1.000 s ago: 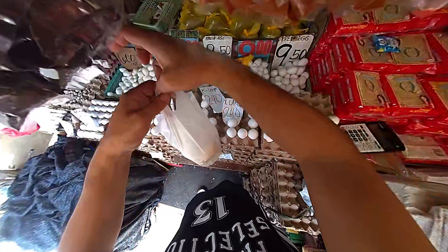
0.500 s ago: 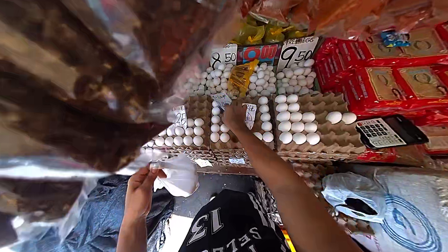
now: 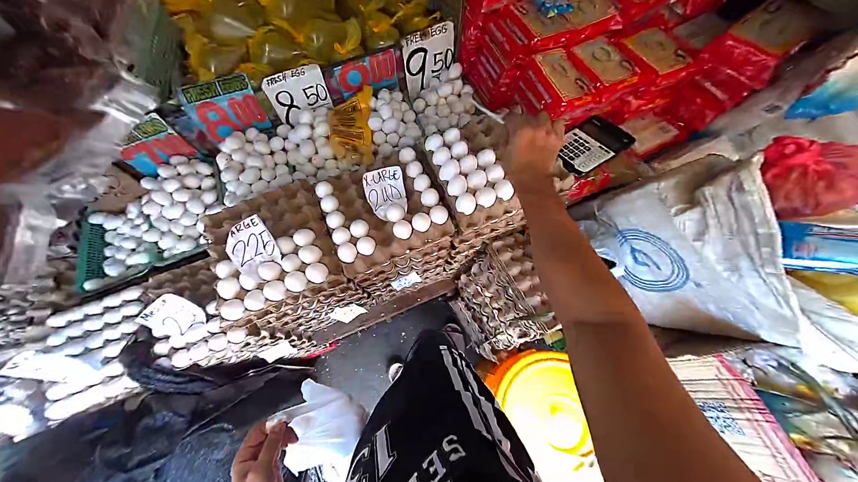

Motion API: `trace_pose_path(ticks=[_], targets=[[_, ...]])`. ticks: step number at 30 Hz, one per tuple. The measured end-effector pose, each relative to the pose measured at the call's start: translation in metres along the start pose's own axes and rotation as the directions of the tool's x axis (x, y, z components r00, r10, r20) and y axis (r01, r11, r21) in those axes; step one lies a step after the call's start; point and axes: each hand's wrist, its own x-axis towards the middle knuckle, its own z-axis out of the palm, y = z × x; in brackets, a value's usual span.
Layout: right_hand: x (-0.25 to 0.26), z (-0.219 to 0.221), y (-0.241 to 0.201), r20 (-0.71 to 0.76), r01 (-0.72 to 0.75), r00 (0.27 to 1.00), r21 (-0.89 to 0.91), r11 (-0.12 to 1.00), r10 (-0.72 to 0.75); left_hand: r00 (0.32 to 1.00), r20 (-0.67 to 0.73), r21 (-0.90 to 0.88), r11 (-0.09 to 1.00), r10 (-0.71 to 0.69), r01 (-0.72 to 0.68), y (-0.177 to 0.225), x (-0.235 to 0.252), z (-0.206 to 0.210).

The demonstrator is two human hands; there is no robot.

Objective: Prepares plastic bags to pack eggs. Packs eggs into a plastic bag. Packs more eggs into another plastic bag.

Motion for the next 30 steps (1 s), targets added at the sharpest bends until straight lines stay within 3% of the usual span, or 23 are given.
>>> trace_pose_path(ticks=[3,6,9,16,19,24,28,30], targets=[[-0.030,0.017,0.007,0.188,0.021,0.981,0.087,0.996,-0.037,1.000,0.021,0.027,1.000,-0.010,0.009,-0.004,-0.002,-0.005],[-0.049,0.009,0.011,0.219,-0.266,0.950,0.206,0.942,0.221,1.000,-0.007,0.003,1.000,0.014,-0.014,-0.003,-0.001,-0.007],[-0.053,0.015,0.024,0.349,-0.484,0.841,0.143,0.863,0.414,0.999,-0.039,-0.017,0.999,0.029,-0.030,-0.004,-0.002,0.002],[-0.033,0.037,0.028,0.447,-0.429,0.833,0.148,0.891,0.327,0.996,-0.070,-0.061,0.996,0.060,-0.064,0.005,0.010,0.042],[-0.030,0.033,0.044,0.454,-0.400,0.858,0.297,0.867,0.241,0.995,-0.087,-0.062,0.997,0.047,-0.053,0.012,0.014,0.054],[0.006,-0.014,0.073,0.506,-0.528,0.830,0.579,0.621,0.234,0.992,-0.125,-0.103,0.994,0.027,-0.040,0.008,0.005,0.076],[0.044,0.000,0.078,0.707,-0.722,0.659,0.497,0.481,0.258,0.989,-0.149,-0.099,0.995,-0.027,0.013,-0.001,-0.008,0.096],[0.049,0.010,0.072,0.746,-0.747,0.620,0.466,0.475,0.243,0.986,-0.162,-0.105,0.994,-0.041,0.025,-0.006,-0.012,0.102]])
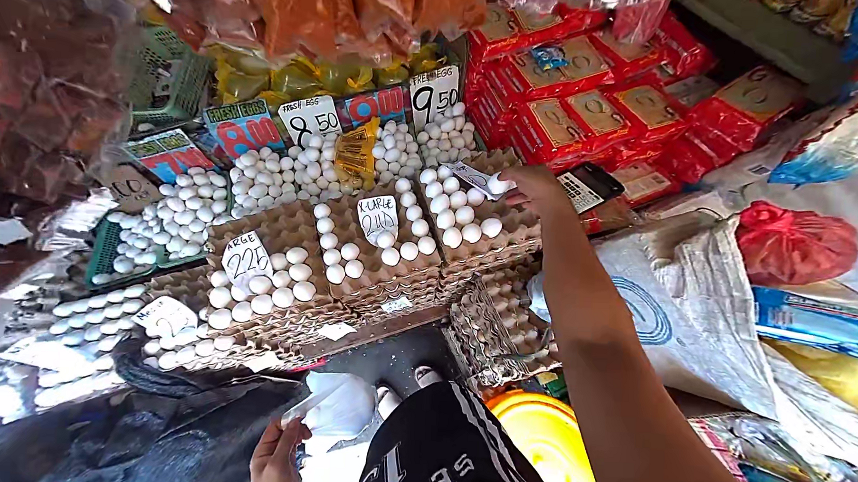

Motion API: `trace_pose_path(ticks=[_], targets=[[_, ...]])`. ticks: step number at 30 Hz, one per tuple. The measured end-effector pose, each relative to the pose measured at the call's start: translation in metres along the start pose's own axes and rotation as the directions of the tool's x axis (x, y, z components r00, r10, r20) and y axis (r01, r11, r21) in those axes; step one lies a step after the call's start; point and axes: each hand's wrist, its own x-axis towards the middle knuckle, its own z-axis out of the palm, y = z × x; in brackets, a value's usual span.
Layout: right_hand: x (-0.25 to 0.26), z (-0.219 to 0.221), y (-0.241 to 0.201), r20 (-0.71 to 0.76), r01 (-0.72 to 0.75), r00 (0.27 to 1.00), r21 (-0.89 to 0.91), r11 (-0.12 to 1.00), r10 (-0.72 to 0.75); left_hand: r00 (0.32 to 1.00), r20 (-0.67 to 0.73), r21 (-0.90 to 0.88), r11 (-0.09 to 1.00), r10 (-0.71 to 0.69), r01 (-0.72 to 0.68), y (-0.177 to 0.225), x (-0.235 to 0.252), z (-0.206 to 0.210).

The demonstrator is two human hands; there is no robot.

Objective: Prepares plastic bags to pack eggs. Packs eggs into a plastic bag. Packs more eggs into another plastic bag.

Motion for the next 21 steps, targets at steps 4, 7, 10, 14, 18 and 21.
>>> trace_pose_path(ticks=[4,7,10,14,18,21], targets=[[-0.002,0.014,0.010,-0.002,-0.023,1.000,0.035,0.999,0.023,0.998,-0.053,-0.025,1.000,-0.016,0.015,-0.009,-0.016,0.000],[-0.027,0.025,0.035,-0.064,0.096,0.993,0.032,0.995,-0.094,0.995,-0.103,-0.023,1.000,-0.018,0.016,-0.012,-0.027,-0.004],[-0.040,0.033,0.060,-0.138,0.261,0.950,-0.142,0.955,-0.280,0.984,-0.169,-0.019,0.999,-0.048,0.045,-0.015,-0.039,0.000],[-0.041,0.040,0.055,-0.119,0.224,0.943,-0.467,0.855,-0.312,0.977,-0.207,0.006,0.999,-0.052,0.054,-0.021,-0.051,0.003],[-0.047,0.054,0.053,-0.110,0.215,0.937,-0.567,0.796,-0.331,0.961,-0.269,-0.022,0.998,-0.061,0.057,-0.025,-0.067,-0.006],[-0.054,0.059,0.052,-0.140,0.185,0.928,-0.631,0.753,-0.345,0.959,-0.278,-0.040,0.998,-0.057,0.048,-0.030,-0.077,-0.017]])
